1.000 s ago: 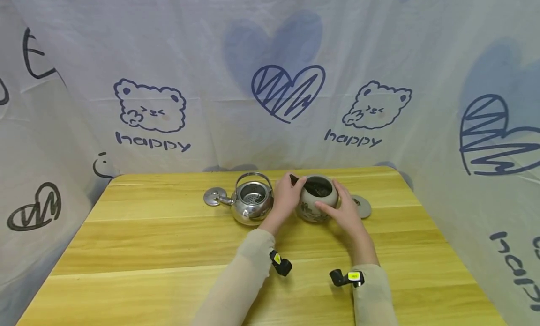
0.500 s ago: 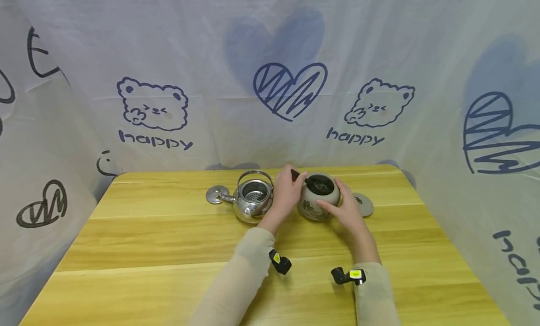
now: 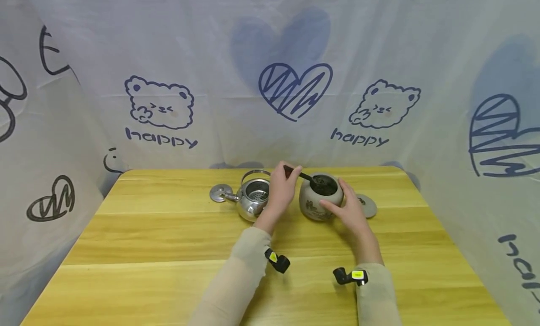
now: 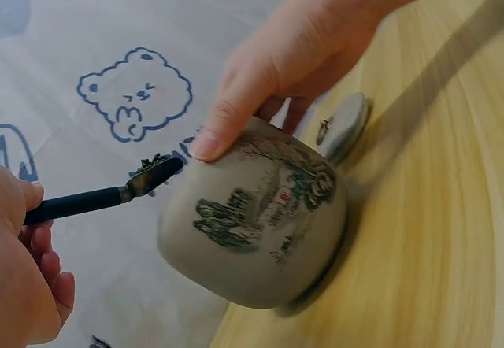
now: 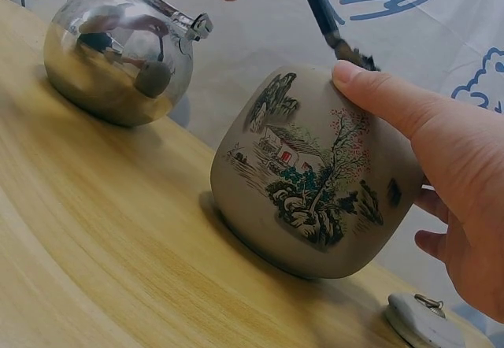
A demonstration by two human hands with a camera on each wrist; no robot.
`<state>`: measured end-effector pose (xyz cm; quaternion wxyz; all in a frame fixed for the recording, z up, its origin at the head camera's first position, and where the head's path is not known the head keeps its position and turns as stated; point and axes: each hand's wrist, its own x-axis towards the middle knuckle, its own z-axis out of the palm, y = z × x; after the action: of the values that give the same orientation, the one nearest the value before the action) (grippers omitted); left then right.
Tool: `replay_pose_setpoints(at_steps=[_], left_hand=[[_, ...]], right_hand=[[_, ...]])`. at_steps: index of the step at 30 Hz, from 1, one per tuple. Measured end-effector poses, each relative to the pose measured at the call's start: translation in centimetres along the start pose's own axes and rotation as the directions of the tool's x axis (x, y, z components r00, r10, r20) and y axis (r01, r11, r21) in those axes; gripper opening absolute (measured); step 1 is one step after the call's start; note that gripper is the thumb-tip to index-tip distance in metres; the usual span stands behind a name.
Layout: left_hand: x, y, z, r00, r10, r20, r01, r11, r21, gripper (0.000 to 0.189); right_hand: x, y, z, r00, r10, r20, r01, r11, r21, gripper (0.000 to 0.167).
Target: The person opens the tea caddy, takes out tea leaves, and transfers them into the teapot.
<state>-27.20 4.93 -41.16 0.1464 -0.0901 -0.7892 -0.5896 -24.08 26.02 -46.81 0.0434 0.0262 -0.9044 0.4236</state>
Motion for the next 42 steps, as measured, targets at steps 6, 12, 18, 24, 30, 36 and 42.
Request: replay_pose_setpoints(at_steps=[6, 12, 18, 24, 30, 36, 42], left_hand=[[-0.3, 0.5, -1.5, 0.999, -0.04, -0.036, 0.038, 0.997, -0.074, 0.027], [-1.3, 0.8, -4.3, 0.991, -0.116, -0.074, 0.102, 0.98, -0.173, 0.03], [-2.2, 0.1, -7.7, 0.962, -0.177, -0.208, 0.128, 0.965, -0.23, 0.029], [-3.2, -1.4, -10.9, 0.924, -0.214, -0.317, 0.145, 0.963, -0.227, 0.027], [-4.2, -2.8, -12.4, 0.91, -0.235, -0.341, 0.172, 0.964, -0.205, 0.032], [-4.7, -3.9, -12.4, 0.898, -0.159, -0.411, 0.126, 0.986, -0.106, 0.027], [-4.8, -5.2, -11.8, 0.928, 0.012, -0.373, 0.035, 0.992, 0.121, 0.024]], right_hand=[[-0.1, -0.1, 0.0, 1.0, 0.003, 0.008, -0.003, 1.0, -0.001, 0.1], [-0.1, -0.3, -0.2, 1.0, 0.001, 0.007, -0.001, 1.0, -0.002, 0.1], [-0.2, -0.4, -0.1, 1.0, -0.008, 0.007, 0.008, 1.0, -0.008, 0.101], [-0.3, -0.4, -0.1, 1.0, -0.009, 0.003, 0.009, 1.0, -0.006, 0.102], [-0.2, -0.2, 0.2, 1.0, -0.016, 0.003, 0.016, 1.0, -0.017, 0.101], [-0.2, 0.0, 0.3, 1.0, -0.017, 0.006, 0.017, 1.0, -0.014, 0.101], [-0.2, -0.2, 0.1, 1.0, -0.011, 0.007, 0.011, 1.0, -0.011, 0.101]])
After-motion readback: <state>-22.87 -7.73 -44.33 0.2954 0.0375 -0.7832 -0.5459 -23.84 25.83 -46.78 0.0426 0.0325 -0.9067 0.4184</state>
